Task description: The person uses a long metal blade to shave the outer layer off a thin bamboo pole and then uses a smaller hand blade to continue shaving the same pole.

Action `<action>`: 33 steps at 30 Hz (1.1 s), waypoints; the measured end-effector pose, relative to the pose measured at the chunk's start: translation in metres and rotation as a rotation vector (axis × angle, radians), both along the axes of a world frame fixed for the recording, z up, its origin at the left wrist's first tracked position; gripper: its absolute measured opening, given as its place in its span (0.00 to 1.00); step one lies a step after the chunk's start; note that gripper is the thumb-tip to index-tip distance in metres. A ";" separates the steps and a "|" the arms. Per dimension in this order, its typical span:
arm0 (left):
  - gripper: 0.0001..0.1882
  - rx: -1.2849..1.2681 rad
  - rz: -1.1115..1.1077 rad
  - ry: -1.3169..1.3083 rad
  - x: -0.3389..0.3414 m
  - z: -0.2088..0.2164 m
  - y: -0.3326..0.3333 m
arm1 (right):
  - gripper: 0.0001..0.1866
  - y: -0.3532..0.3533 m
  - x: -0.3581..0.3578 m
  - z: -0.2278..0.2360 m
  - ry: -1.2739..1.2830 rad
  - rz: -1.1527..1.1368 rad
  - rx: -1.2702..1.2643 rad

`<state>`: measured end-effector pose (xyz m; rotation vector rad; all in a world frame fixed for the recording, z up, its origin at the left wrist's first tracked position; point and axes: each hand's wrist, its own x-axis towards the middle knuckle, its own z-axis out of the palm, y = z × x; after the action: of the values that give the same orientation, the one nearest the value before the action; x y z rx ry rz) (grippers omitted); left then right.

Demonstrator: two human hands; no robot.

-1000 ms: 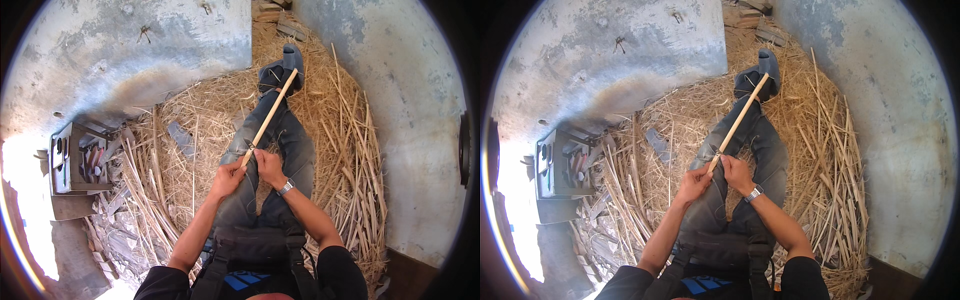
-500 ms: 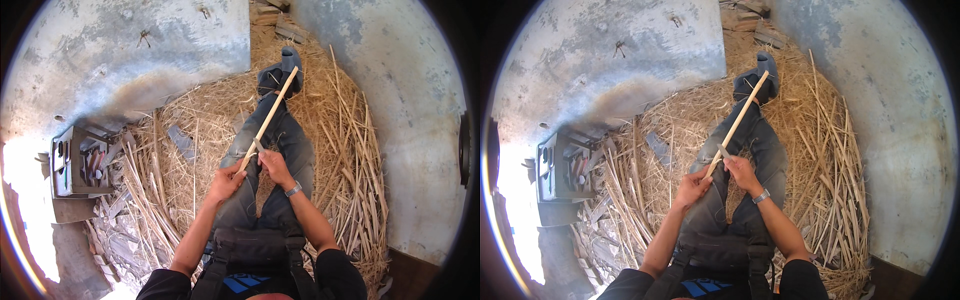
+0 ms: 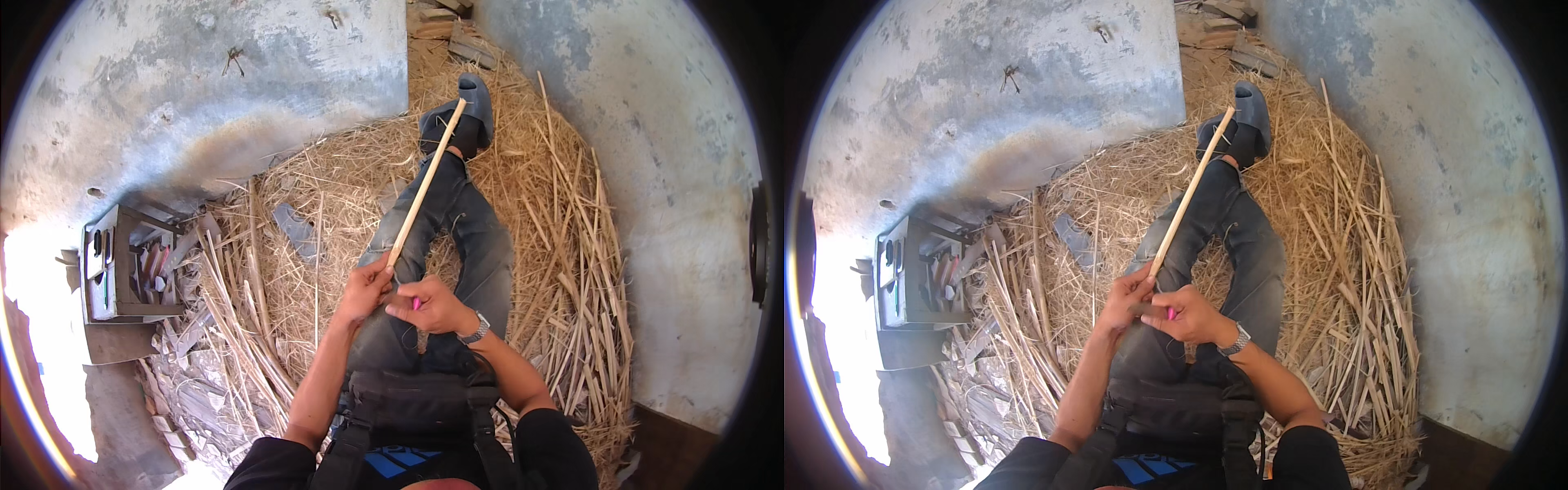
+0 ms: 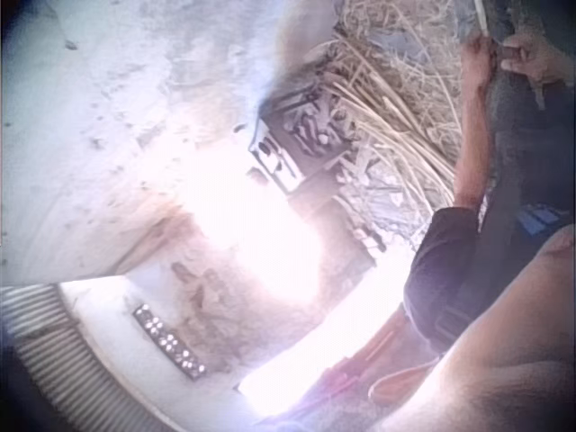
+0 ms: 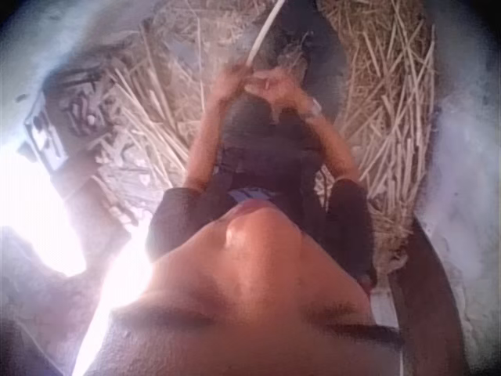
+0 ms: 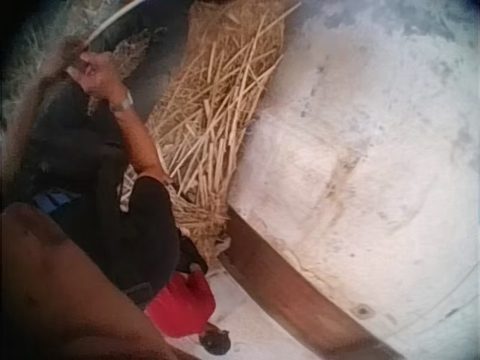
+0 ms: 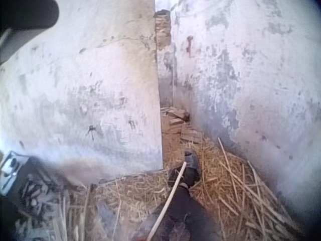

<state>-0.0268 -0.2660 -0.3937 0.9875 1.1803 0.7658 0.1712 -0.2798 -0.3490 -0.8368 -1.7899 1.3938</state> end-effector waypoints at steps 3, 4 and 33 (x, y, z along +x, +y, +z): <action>0.24 -0.291 -0.070 -0.285 -0.010 0.025 -0.001 | 0.14 0.015 0.015 0.000 0.043 -0.335 -0.084; 0.24 -0.342 -0.117 -0.357 -0.015 0.027 -0.001 | 0.14 0.023 0.020 -0.003 0.098 -0.520 -0.145; 0.21 -0.778 -0.213 -0.757 -0.041 0.001 0.020 | 0.21 0.028 -0.007 -0.057 -0.361 -0.584 0.124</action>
<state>-0.0679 -0.2458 -0.3929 0.1237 0.5898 0.3786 0.1637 -0.2518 -0.4061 -1.4681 -1.6651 0.7806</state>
